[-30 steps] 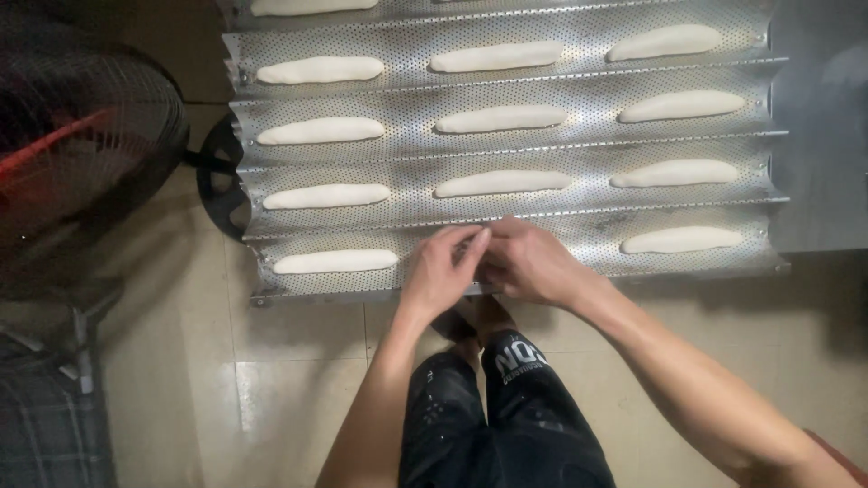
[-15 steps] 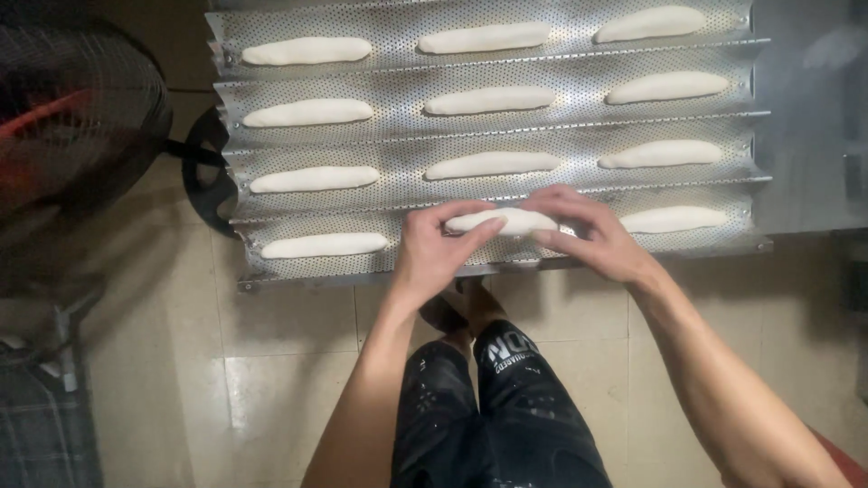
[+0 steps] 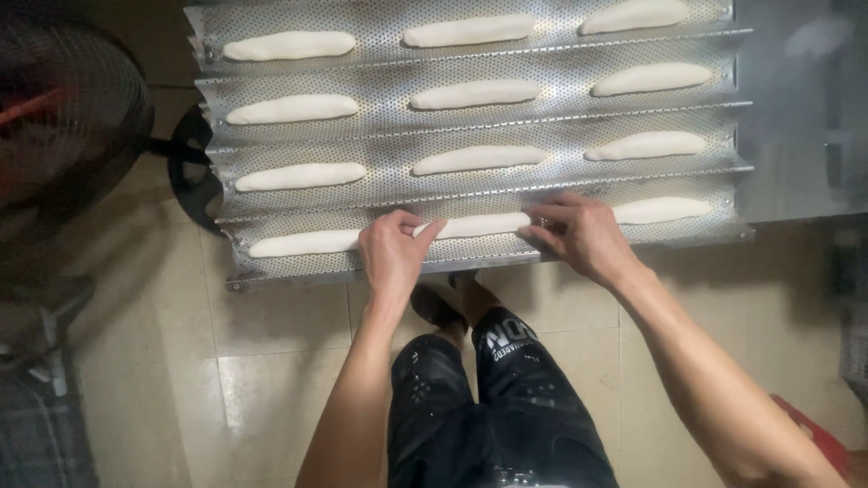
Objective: Moving baking trays and adjusting the placement of dough pieces on them in a bakery
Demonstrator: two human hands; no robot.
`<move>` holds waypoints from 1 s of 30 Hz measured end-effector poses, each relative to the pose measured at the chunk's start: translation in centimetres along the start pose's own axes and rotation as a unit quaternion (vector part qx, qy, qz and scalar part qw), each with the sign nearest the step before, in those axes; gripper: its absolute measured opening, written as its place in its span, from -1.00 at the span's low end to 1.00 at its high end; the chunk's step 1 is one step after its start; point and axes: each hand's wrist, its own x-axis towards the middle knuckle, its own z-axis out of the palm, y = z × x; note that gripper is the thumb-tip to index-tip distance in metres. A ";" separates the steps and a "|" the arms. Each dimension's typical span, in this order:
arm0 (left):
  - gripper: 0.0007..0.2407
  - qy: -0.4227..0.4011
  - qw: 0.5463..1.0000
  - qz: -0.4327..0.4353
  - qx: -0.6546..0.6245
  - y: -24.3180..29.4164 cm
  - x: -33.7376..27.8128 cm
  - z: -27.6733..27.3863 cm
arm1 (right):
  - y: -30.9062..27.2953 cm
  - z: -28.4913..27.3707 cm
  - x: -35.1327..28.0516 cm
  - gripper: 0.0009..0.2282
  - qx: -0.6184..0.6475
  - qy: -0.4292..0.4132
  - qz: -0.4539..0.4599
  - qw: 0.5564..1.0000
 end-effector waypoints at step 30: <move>-0.62 -0.174 0.978 0.039 -0.113 27.8 28.1 19.0 | 20.4 -21.8 28.4 -0.73 -0.042 -0.031 -0.193 0.980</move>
